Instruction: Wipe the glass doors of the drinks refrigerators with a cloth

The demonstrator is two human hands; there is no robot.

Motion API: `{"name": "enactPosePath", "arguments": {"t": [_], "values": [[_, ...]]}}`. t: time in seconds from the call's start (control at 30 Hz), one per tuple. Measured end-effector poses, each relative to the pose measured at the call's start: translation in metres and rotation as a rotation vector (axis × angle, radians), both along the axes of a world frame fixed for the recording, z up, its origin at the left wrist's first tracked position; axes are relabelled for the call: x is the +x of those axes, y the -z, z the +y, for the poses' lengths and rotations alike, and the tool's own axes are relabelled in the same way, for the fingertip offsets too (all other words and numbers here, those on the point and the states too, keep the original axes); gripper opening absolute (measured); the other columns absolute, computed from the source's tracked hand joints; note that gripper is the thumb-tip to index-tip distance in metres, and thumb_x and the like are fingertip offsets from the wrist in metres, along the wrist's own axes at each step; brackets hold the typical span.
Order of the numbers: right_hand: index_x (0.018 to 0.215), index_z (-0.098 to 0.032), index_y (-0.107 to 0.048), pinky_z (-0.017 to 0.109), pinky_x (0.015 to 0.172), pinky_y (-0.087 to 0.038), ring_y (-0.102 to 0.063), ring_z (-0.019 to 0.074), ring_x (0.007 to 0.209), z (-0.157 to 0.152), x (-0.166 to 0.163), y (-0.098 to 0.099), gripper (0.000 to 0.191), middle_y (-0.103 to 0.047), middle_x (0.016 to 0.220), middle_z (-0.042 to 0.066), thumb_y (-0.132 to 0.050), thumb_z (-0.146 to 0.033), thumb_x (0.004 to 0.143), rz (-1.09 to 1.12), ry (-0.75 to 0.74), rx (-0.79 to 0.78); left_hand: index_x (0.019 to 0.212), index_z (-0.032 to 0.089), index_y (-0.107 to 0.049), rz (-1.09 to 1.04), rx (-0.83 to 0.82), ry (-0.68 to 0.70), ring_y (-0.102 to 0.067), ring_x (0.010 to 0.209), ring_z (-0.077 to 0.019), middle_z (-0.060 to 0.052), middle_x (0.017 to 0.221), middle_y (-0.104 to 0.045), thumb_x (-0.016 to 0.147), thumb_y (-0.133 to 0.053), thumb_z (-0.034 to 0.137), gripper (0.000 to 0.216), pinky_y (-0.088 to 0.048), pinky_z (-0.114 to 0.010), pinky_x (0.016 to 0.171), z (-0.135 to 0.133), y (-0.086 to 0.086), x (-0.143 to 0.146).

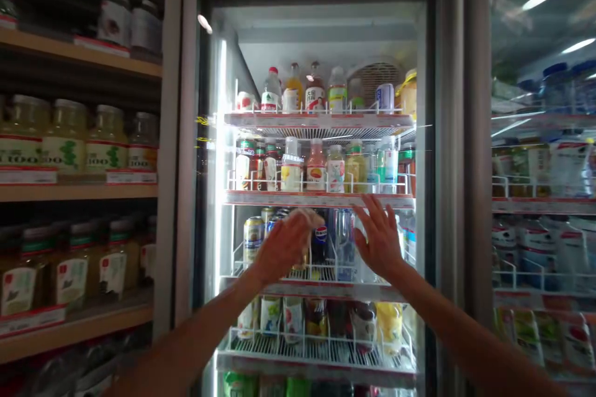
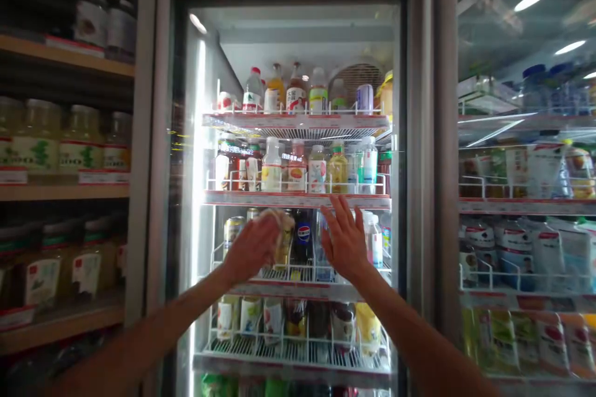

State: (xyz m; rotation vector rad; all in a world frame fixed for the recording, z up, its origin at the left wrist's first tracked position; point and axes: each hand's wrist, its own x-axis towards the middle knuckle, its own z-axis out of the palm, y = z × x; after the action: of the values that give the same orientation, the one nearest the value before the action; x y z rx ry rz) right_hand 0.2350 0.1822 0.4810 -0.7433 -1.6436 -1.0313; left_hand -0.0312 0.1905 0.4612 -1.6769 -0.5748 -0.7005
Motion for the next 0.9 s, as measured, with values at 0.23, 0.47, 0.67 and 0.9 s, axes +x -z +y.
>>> {"name": "enactPosePath", "arguments": {"t": [0.23,0.47,0.67,0.9], "values": [[0.139,-0.024,-0.028,0.048,0.111,-0.019,-0.02,0.0225,0.139,0.002,-0.023,0.004,0.054,-0.029,0.148,0.008,-0.041,-0.019,0.088,-0.009,0.025,0.01,0.14,0.018,-0.028,-0.233,0.032,-0.001,-0.019,0.139,-0.0185,-0.009,0.144,-0.036,0.088,-0.038,0.026,0.053,-0.013,-0.04,0.115,0.001,-0.013,-0.04],[0.139,-0.023,-0.031,0.048,0.112,-0.017,-0.02,0.0228,0.139,-0.002,-0.048,0.014,0.053,-0.029,0.148,0.008,-0.04,-0.018,0.087,-0.082,-0.009,0.0,0.139,0.018,-0.031,0.112,-0.013,0.086,-0.02,0.138,-0.0188,-0.005,0.142,-0.039,0.087,-0.04,0.033,0.054,-0.016,-0.038,0.114,-0.002,0.016,-0.047],[0.136,-0.024,-0.035,0.049,0.111,-0.018,-0.02,0.024,0.139,0.0,-0.054,0.009,0.051,-0.025,0.15,0.006,-0.042,-0.018,0.086,-0.018,-0.027,-0.005,0.143,0.017,-0.019,-0.742,0.123,0.003,-0.023,0.138,-0.0249,-0.014,0.148,-0.026,0.088,-0.04,0.026,0.06,-0.024,-0.043,0.109,0.001,0.001,-0.089],[0.128,-0.019,-0.043,0.048,0.111,-0.019,-0.023,0.0236,0.138,0.003,-0.065,0.014,0.041,-0.034,0.145,0.011,-0.04,-0.018,0.087,-0.048,-0.038,0.009,0.143,0.019,-0.02,-0.483,0.016,0.01,-0.027,0.136,-0.0242,-0.012,0.144,-0.034,0.087,-0.041,0.026,0.06,-0.026,-0.043,0.108,0.004,0.013,-0.061]]}}
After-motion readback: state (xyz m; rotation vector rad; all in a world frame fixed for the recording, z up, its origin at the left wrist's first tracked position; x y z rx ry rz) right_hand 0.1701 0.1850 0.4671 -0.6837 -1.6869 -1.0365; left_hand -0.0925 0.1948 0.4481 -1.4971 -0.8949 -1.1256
